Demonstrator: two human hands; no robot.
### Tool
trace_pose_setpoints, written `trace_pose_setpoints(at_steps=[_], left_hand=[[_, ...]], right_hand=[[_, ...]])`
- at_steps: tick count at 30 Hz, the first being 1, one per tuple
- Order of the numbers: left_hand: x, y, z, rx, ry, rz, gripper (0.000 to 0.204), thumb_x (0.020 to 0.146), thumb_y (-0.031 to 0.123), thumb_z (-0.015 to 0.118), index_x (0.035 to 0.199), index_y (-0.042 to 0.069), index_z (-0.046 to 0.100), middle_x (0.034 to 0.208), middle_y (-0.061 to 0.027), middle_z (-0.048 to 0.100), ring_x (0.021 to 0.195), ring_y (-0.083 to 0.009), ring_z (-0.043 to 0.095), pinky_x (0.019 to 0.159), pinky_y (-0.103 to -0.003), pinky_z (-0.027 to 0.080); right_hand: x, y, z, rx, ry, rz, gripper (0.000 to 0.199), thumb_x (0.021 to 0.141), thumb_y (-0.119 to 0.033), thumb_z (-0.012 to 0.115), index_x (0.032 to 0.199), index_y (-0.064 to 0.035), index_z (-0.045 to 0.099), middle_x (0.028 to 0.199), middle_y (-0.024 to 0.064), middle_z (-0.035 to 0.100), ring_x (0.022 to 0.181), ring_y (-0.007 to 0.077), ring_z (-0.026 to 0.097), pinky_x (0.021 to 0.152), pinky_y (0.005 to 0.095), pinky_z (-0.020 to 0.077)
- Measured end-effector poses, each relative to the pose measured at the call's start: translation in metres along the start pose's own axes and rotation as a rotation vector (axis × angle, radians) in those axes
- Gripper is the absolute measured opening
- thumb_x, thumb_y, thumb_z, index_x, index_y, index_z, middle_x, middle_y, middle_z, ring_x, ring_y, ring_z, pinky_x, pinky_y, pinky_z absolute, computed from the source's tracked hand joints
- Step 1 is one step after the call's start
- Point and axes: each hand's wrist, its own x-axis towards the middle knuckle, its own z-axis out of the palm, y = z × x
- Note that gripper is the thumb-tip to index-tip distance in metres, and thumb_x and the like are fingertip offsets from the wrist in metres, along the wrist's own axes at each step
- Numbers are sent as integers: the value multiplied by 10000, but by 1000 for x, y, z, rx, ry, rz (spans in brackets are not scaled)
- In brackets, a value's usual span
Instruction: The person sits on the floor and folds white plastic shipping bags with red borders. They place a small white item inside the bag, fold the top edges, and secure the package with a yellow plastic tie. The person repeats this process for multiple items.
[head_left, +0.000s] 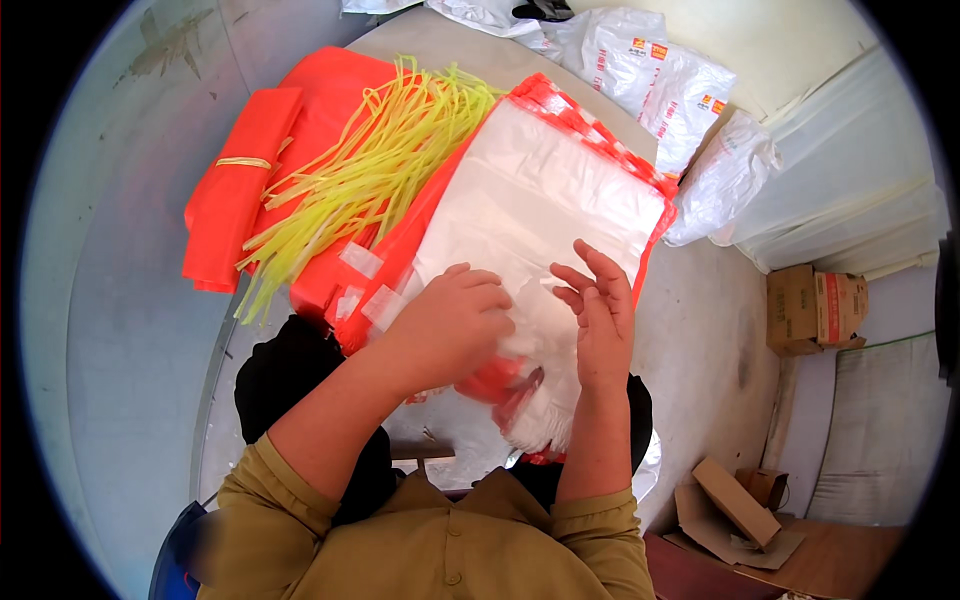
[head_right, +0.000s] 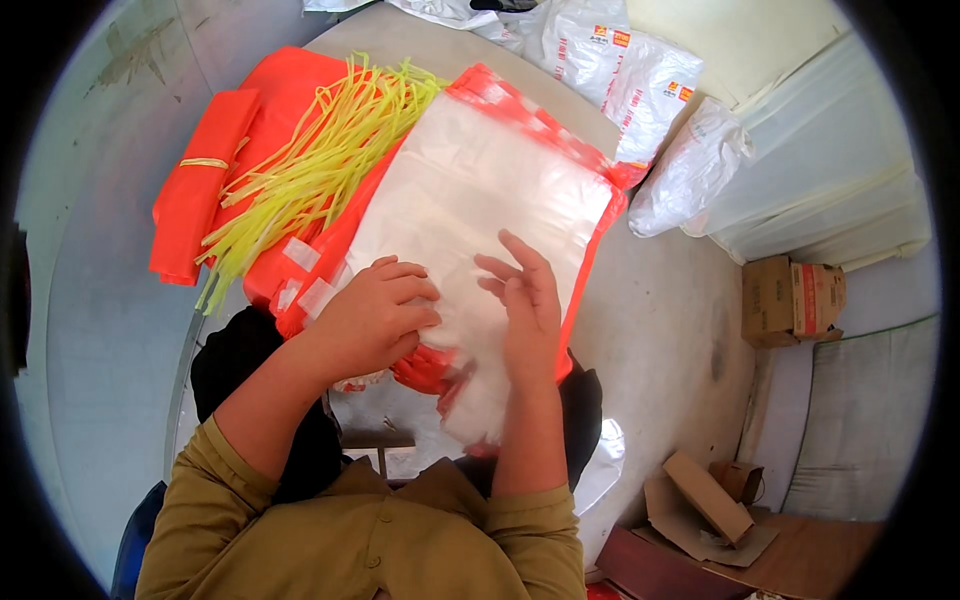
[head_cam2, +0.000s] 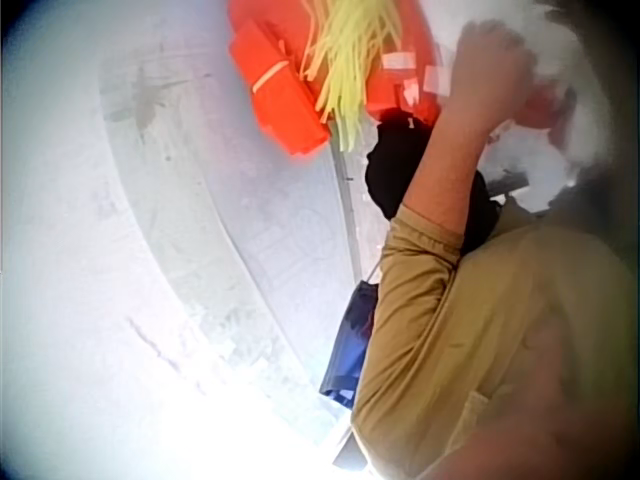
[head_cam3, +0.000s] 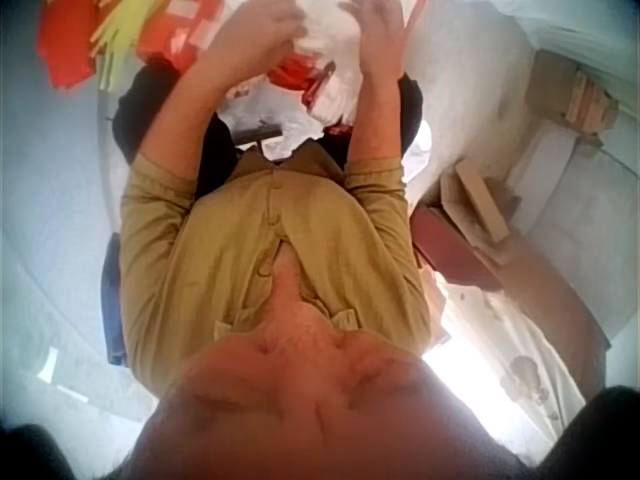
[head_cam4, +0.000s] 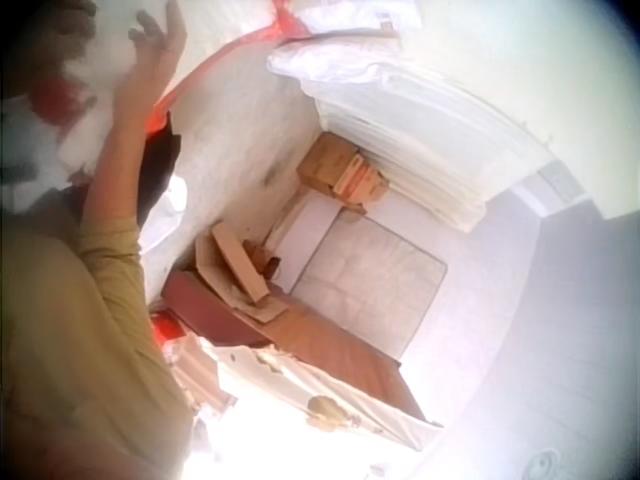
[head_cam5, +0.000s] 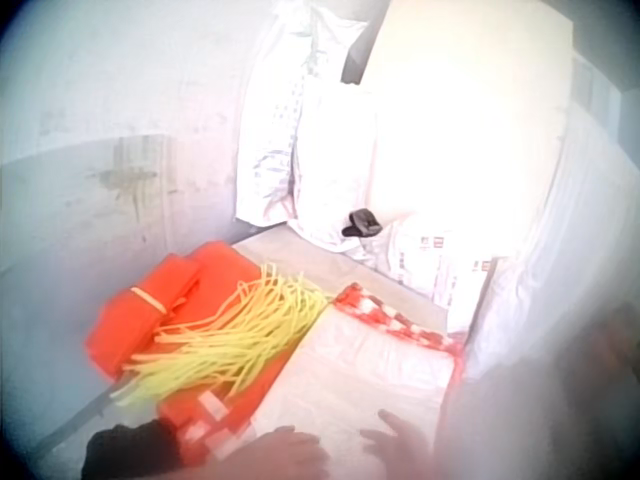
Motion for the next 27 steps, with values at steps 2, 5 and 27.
trace_pose_setpoints(at_steps=[2,5,27], left_hand=[[1,-1,0,2,24,14,218,694,31,738,903,81,706,1052,-82,692,1117,-315,636,960,-450,509],[0,-4,4,-8,70,56,224,684,38,742,898,90,707,1004,-66,678,1056,-300,637,923,-424,517],[16,-3,9,51,119,-131,166,770,102,780,902,59,689,964,-87,696,984,-322,647,881,-453,511]], right_hand=[[1,7,-4,-120,19,18,359,1042,-52,487,1389,-21,575,1469,105,584,1221,219,650,992,359,529],[-1,13,-5,-548,-45,11,359,1015,-71,544,1368,-39,603,1403,143,618,1214,270,650,1017,384,517],[-5,25,-4,-551,-82,-10,412,951,-16,588,1356,-80,623,1179,156,705,1144,355,642,1021,419,506]])
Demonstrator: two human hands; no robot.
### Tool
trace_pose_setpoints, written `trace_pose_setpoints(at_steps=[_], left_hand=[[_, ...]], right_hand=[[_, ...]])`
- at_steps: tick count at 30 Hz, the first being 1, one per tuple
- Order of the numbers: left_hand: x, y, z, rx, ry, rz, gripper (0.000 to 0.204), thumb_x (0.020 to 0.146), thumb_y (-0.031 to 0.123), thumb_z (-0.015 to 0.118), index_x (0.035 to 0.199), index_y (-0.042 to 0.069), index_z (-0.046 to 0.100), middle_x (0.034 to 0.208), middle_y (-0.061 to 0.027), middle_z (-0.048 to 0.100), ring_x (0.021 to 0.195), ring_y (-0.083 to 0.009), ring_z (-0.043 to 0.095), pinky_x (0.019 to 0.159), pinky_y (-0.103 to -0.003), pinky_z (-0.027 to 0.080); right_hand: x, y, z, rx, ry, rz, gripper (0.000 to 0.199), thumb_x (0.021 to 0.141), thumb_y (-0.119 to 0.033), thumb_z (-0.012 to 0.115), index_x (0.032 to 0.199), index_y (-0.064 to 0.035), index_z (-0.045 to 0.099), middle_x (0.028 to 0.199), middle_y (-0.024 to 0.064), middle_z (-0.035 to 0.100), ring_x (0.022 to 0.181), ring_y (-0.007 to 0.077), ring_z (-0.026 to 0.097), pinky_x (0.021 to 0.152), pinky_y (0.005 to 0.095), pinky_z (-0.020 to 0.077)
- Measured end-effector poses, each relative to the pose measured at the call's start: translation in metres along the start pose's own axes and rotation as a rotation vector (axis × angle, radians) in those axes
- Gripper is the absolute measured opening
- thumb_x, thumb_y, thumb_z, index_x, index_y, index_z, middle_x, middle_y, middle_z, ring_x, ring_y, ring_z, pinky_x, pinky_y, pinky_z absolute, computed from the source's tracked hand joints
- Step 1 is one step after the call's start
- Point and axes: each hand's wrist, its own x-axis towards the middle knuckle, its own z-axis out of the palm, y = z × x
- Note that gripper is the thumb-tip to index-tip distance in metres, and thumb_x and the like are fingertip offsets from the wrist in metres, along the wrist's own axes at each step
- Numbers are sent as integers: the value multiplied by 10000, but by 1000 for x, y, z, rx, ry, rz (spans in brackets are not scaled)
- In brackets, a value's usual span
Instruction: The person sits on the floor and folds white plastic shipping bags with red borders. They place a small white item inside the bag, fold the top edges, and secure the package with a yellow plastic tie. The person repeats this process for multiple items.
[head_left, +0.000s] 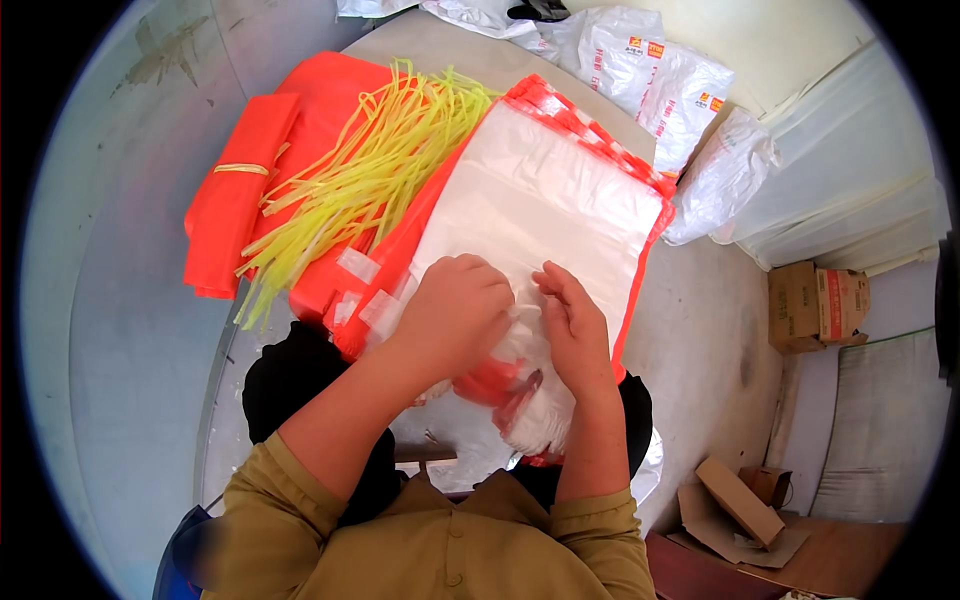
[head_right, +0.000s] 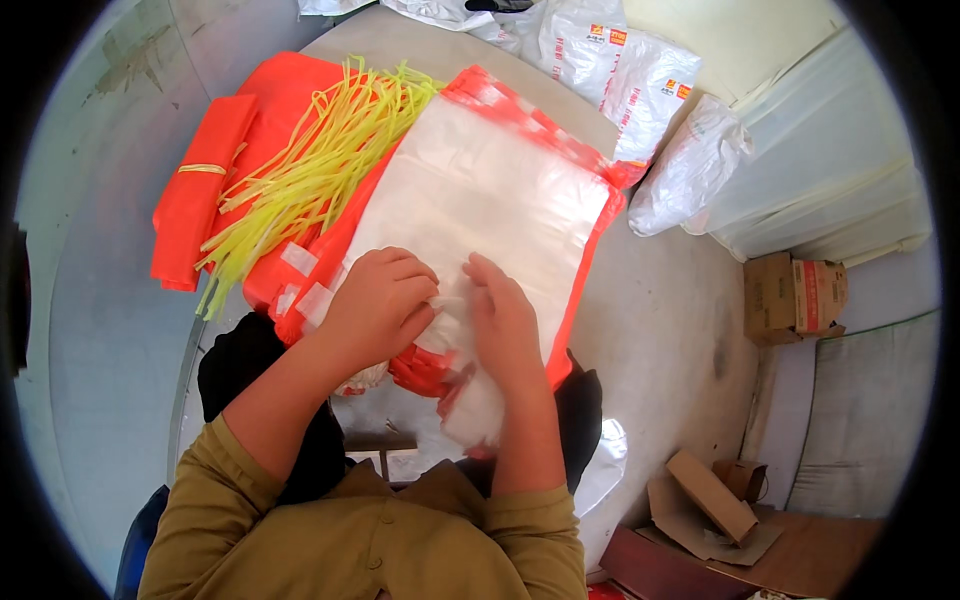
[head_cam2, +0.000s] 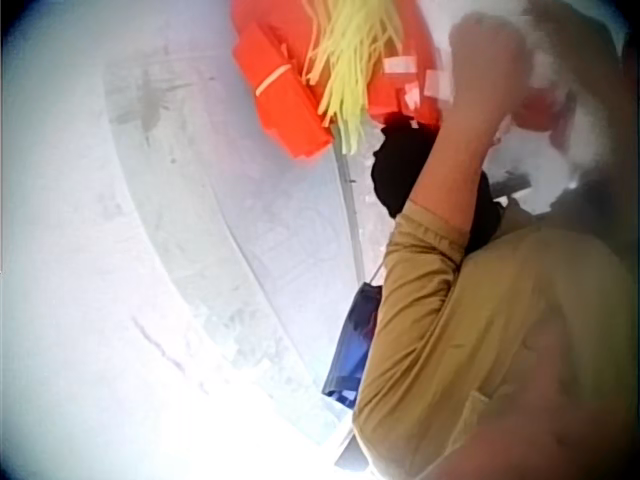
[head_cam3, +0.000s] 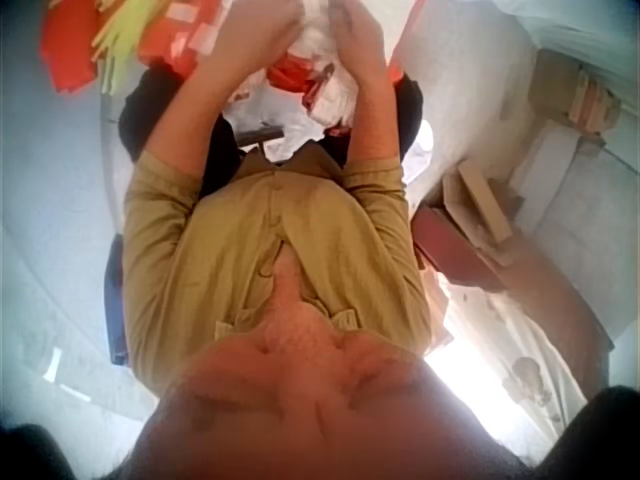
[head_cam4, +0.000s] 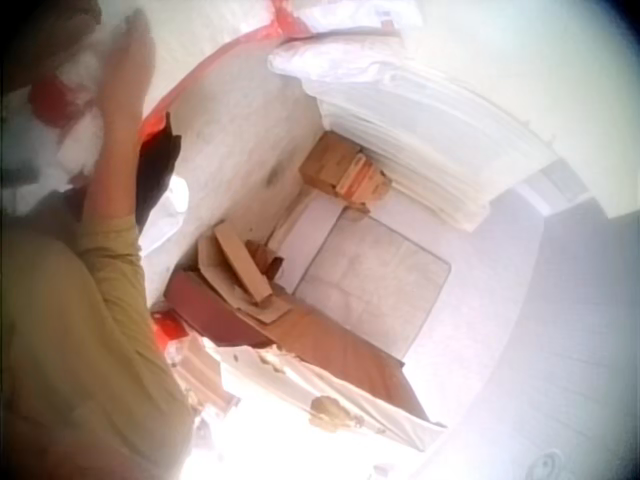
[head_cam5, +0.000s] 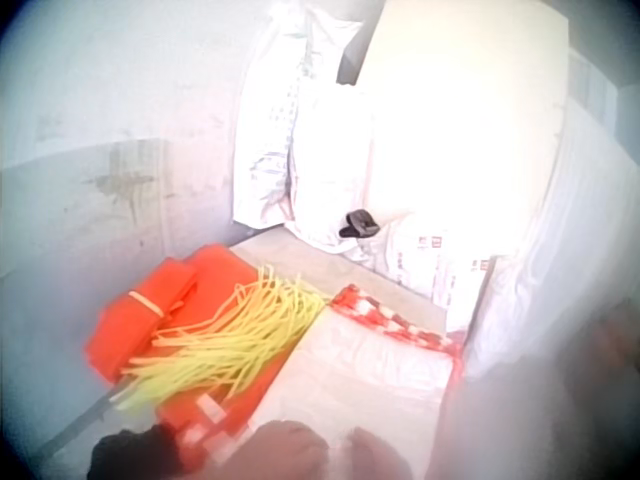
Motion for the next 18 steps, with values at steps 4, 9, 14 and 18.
trace_pose_setpoints(at_steps=[4,9,14,18], left_hand=[[4,0,5,4,-45,-109,166,779,115,781,899,58,680,937,-107,703,962,-340,653,858,-458,508],[9,3,9,22,-10,-205,199,784,126,787,937,62,678,964,-104,705,974,-336,651,863,-457,504],[-2,-5,-1,76,-50,-28,293,776,107,782,1052,75,690,1100,-83,709,1119,-318,630,974,-468,477],[-6,-4,-14,103,-78,15,289,790,88,752,1076,84,711,1205,-84,697,1230,-325,592,1071,-500,440]], right_hand=[[-13,-10,-10,-296,65,-287,346,879,-3,648,1218,-69,673,1141,137,705,1122,361,639,993,434,516],[-16,-19,-9,-412,-132,-502,332,795,12,718,1123,-30,711,1186,112,713,1126,353,636,970,428,532],[-16,-18,-11,-459,-109,-523,396,746,9,743,1137,-18,685,1191,125,698,1076,369,641,948,449,535],[-13,-16,-10,-472,-99,-533,388,752,7,740,1137,-10,691,1186,136,708,1073,367,651,940,445,545]])
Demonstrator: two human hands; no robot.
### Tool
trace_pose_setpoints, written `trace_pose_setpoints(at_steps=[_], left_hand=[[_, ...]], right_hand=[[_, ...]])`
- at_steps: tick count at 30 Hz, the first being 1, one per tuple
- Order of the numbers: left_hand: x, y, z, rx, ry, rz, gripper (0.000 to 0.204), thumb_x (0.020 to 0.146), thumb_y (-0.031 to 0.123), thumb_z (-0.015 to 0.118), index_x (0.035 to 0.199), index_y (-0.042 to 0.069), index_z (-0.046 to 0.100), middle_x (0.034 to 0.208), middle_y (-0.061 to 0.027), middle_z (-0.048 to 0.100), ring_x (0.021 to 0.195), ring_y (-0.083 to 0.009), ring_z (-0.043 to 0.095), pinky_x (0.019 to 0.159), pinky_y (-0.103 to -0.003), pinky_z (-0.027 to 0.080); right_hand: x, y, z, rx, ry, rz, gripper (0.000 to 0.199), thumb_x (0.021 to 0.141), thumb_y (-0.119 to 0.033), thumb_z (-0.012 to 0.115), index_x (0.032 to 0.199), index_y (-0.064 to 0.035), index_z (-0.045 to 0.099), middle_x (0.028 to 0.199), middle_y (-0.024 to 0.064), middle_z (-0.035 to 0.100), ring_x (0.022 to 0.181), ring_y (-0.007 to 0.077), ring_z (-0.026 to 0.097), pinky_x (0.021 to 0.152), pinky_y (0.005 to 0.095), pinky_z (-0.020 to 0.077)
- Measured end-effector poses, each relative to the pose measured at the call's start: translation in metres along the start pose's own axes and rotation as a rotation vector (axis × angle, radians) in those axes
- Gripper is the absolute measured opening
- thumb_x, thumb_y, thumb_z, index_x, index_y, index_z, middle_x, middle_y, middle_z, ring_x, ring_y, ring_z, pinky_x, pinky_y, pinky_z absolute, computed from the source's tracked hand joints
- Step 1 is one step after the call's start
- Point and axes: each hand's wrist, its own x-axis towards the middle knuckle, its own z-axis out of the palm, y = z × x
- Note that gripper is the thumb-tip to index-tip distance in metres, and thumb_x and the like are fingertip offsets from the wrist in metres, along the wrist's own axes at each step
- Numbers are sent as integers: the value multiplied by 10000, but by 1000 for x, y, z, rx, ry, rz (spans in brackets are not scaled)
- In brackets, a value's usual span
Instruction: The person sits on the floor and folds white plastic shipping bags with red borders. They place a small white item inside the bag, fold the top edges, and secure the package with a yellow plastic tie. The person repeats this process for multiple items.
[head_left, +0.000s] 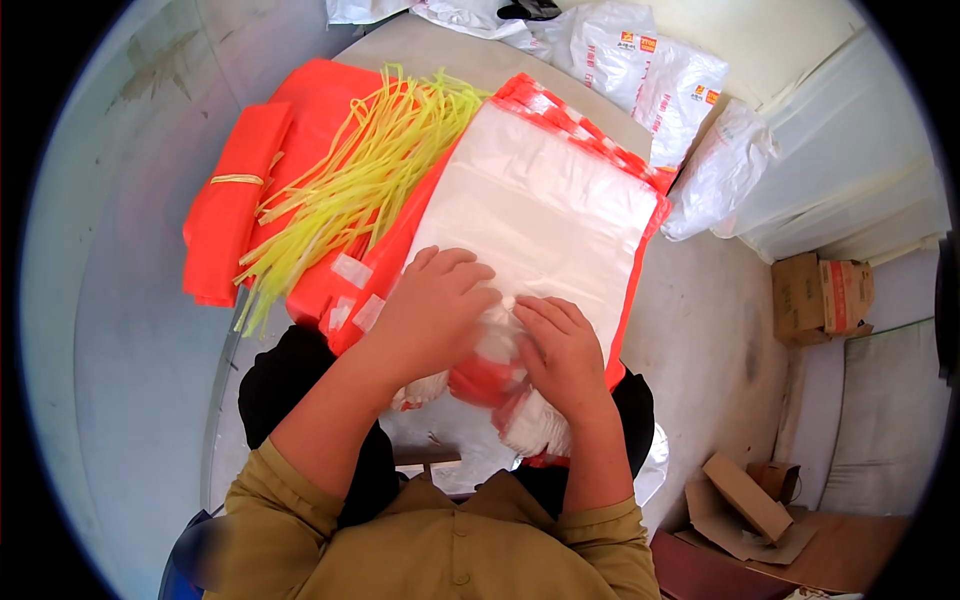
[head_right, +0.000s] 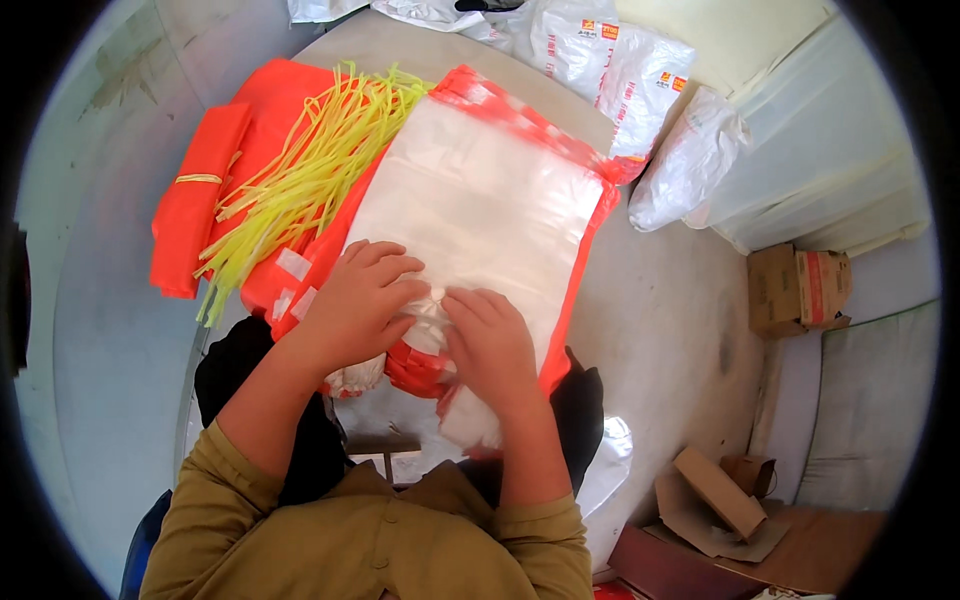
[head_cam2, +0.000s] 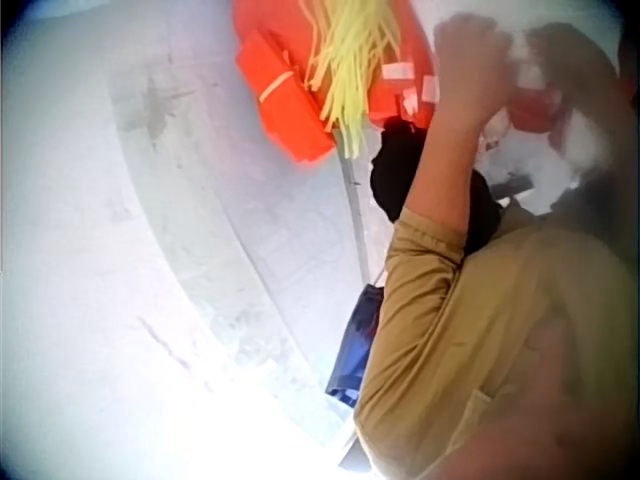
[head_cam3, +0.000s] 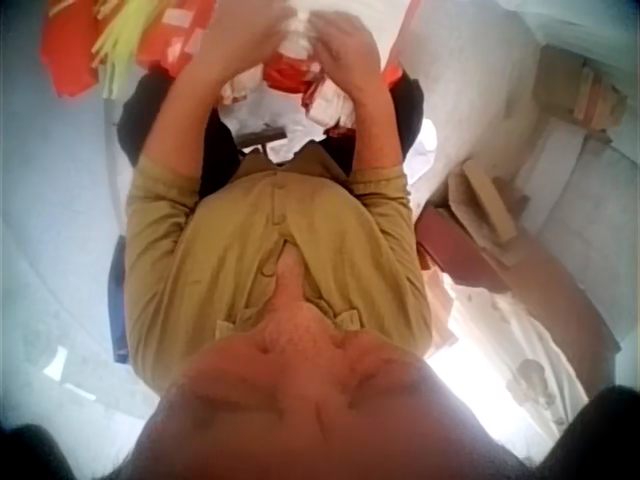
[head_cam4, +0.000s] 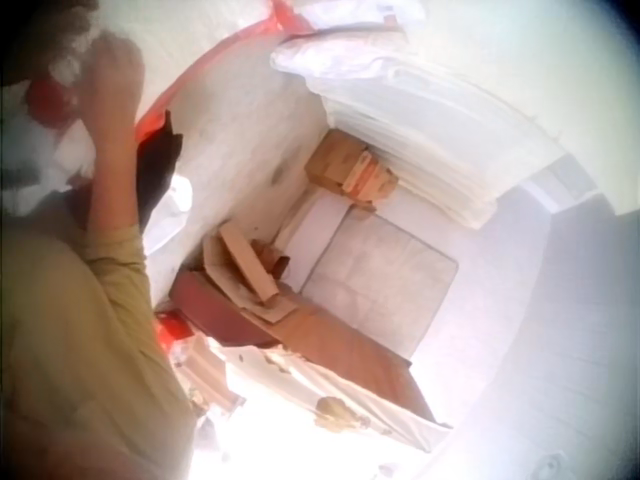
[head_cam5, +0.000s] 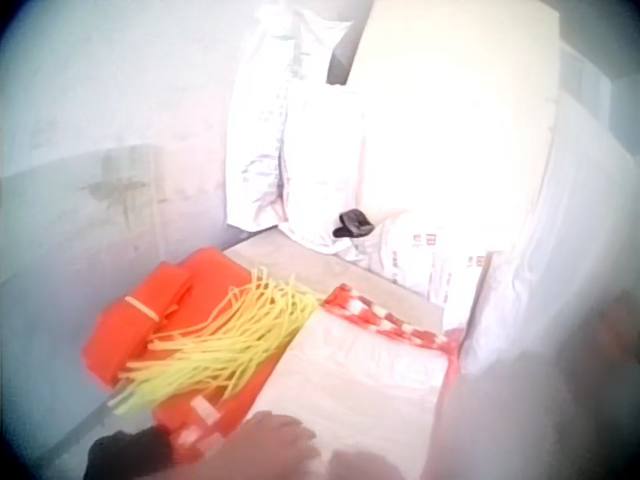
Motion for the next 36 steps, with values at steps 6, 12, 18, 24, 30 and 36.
trace_pose_setpoints(at_steps=[6,12,18,24,30,36], left_hand=[[-3,-5,6,57,-9,-1,272,821,86,730,1094,79,729,1244,-91,692,1253,-328,586,1092,-507,437],[-2,-5,7,51,8,12,263,840,82,728,1103,74,734,1242,-95,694,1248,-321,591,1090,-499,444],[-5,-8,3,79,19,26,270,822,61,716,1091,64,740,1232,-104,700,1232,-315,602,1068,-490,464],[-2,-10,1,72,72,54,209,836,58,677,1034,51,744,1170,-107,725,1177,-318,637,1034,-464,492],[2,-10,-1,66,77,44,212,826,77,690,1031,66,739,1144,-97,735,1166,-302,651,1032,-473,496],[2,-6,-3,66,62,-57,273,815,30,681,1076,87,733,1164,-86,737,1224,-307,645,1096,-504,471]], right_hand=[[1,-5,0,-19,-41,68,365,816,-8,707,1180,-26,709,1225,124,720,1126,347,654,975,425,544],[1,-4,5,-83,-19,73,332,827,-3,690,1157,-29,712,1189,134,727,1093,346,669,950,422,554],[3,1,7,-50,3,125,281,836,-19,694,1114,-43,730,1132,134,745,1060,347,683,935,419,561],[3,-8,5,-32,13,157,329,822,-46,734,1150,-42,709,1184,136,726,1084,355,673,950,428,554],[5,-11,7,-73,25,139,356,801,-13,720,1155,-41,693,1198,150,712,1096,366,666,945,443,552],[8,-2,6,-134,52,80,334,806,15,675,1134,-42,692,1149,143,728,1063,364,681,918,448,559]])
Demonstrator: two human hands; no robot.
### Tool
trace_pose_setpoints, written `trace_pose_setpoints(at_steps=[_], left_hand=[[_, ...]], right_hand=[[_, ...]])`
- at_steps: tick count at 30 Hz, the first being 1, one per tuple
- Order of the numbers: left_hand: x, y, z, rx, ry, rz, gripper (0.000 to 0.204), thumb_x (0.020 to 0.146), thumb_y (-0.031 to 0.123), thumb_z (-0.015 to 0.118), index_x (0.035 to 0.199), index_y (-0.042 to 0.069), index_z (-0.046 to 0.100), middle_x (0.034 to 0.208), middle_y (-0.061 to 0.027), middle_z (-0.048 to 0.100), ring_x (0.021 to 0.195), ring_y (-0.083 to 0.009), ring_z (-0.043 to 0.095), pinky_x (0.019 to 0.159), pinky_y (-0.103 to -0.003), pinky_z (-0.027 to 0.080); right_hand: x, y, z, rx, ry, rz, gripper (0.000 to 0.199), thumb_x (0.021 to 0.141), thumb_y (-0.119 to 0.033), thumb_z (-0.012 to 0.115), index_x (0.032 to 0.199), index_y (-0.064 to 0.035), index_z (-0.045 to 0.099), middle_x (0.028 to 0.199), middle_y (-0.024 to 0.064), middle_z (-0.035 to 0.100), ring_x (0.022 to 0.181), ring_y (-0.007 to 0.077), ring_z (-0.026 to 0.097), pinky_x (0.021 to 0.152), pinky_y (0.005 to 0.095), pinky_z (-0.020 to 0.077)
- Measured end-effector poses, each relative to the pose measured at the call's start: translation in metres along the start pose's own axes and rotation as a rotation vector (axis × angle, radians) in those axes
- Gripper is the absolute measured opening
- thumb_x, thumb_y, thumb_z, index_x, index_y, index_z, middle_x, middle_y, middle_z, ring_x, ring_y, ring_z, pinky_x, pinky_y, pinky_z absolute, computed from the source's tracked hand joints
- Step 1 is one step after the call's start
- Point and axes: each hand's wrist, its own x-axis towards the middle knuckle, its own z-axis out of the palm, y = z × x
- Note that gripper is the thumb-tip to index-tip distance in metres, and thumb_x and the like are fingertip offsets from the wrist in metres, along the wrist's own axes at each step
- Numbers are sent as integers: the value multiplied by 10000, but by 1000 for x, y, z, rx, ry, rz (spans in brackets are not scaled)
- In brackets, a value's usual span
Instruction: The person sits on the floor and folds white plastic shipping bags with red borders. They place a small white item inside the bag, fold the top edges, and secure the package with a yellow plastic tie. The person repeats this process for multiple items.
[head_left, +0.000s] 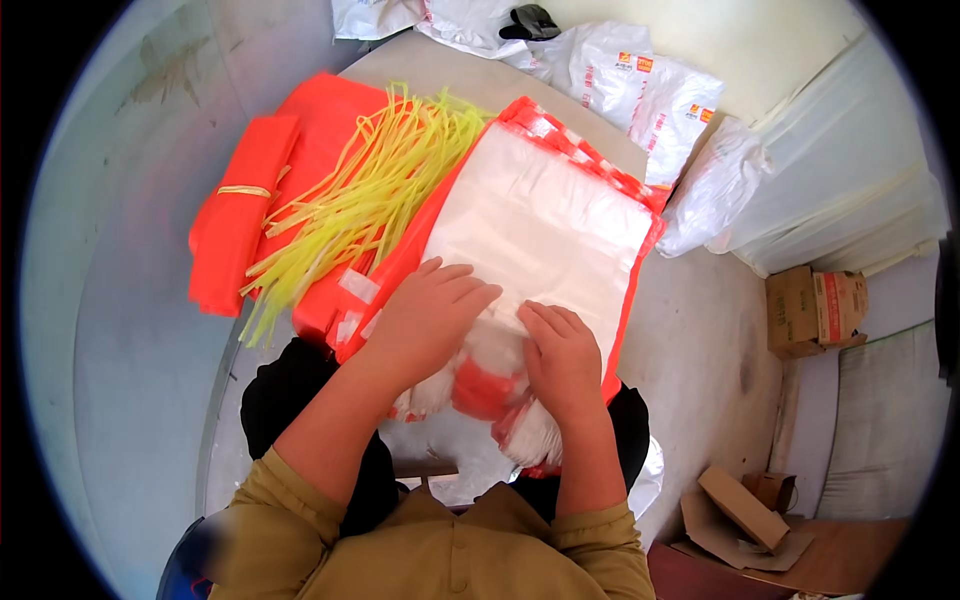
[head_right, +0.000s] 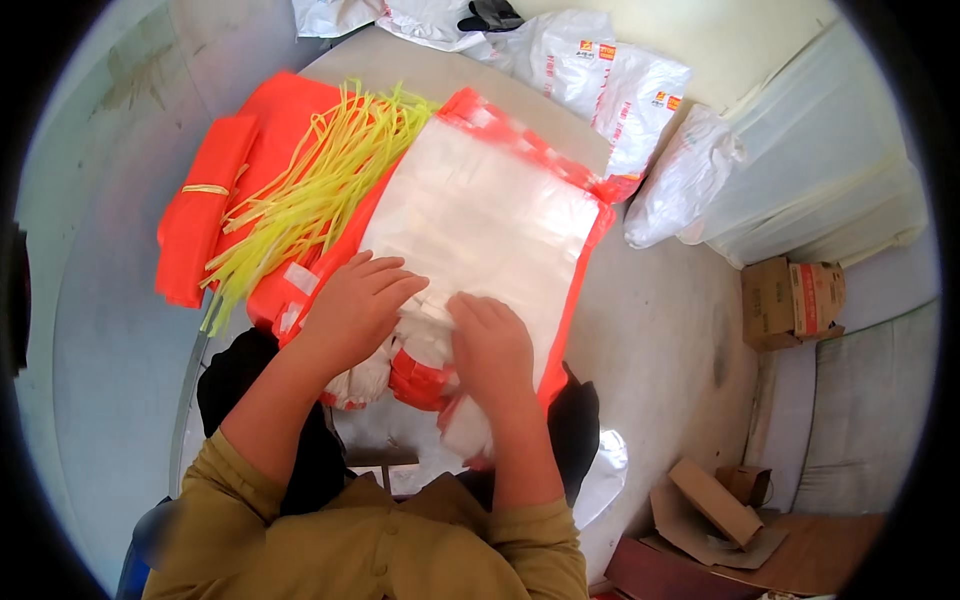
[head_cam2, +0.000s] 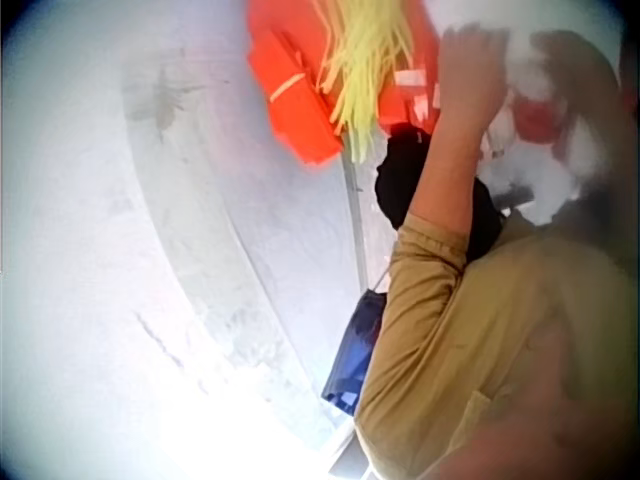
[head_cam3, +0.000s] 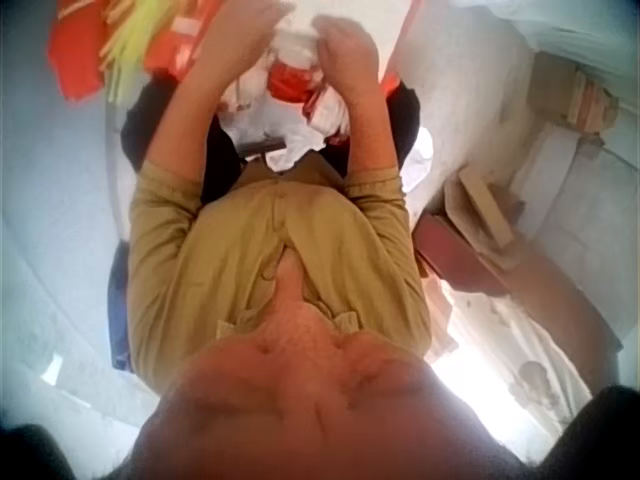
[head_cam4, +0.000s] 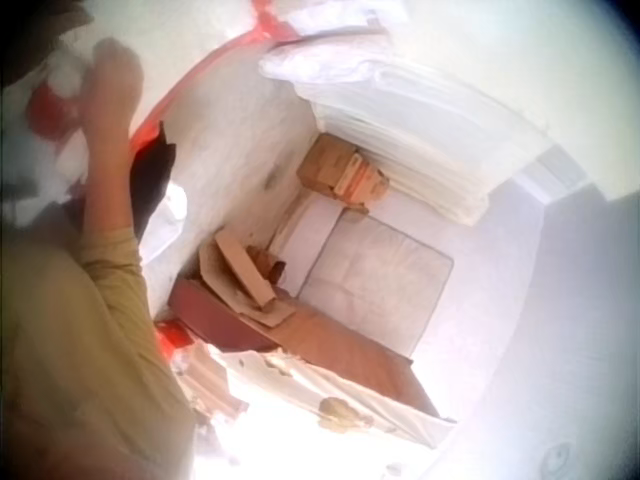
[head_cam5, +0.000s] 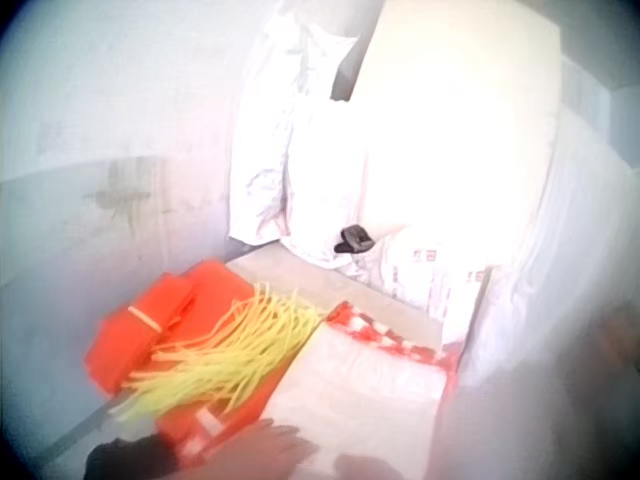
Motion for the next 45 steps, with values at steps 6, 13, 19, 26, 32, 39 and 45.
trace_pose_setpoints(at_steps=[6,13,19,26,32,39,45], left_hand=[[-10,-17,-3,-55,-12,-20,350,794,-68,630,1101,67,731,1272,-95,722,1327,-320,601,1135,-513,444],[-22,-17,-19,-186,-137,-4,409,751,-110,625,1100,69,742,1224,-108,741,1277,-325,638,1118,-494,458],[-34,-17,-33,-339,-154,-37,327,778,-9,715,1090,80,755,1124,-117,757,1148,-321,693,980,-438,538],[-28,-14,-35,-544,-116,-300,234,880,170,747,1078,47,731,946,-158,736,905,-341,702,786,-391,543],[-15,-23,-20,-507,-106,-633,269,926,132,725,1159,6,678,851,-106,694,808,-201,674,767,-335,525],[-7,-19,-15,-606,-43,-748,520,926,91,688,1422,67,533,813,-71,666,778,-178,639,774,-327,509],[-4,-17,-13,-573,-38,-818,560,912,84,671,1449,93,511,797,-68,661,771,-170,640,769,-325,508]], right_hand=[[-10,-4,-15,-4,-80,97,337,837,5,669,1161,-71,719,1203,126,733,1121,336,686,944,426,565],[-29,-12,-47,30,-203,119,303,894,-12,670,1183,-81,727,1235,135,732,1152,337,685,966,417,567],[-33,4,-58,258,-371,214,295,941,-79,635,1226,-64,707,1225,174,718,1160,360,668,984,415,534],[2,39,-74,413,-449,313,201,1040,-143,620,1070,40,697,826,13,648,803,95,558,730,302,488],[67,67,-64,458,-600,600,244,990,-216,692,944,23,709,791,-56,594,757,54,515,678,284,453],[73,97,-26,460,-595,687,233,959,-204,718,1052,8,741,884,-29,673,844,81,604,772,284,505],[44,92,-27,525,-236,658,424,947,-174,698,1341,-37,626,1151,71,689,963,170,654,860,325,538]])
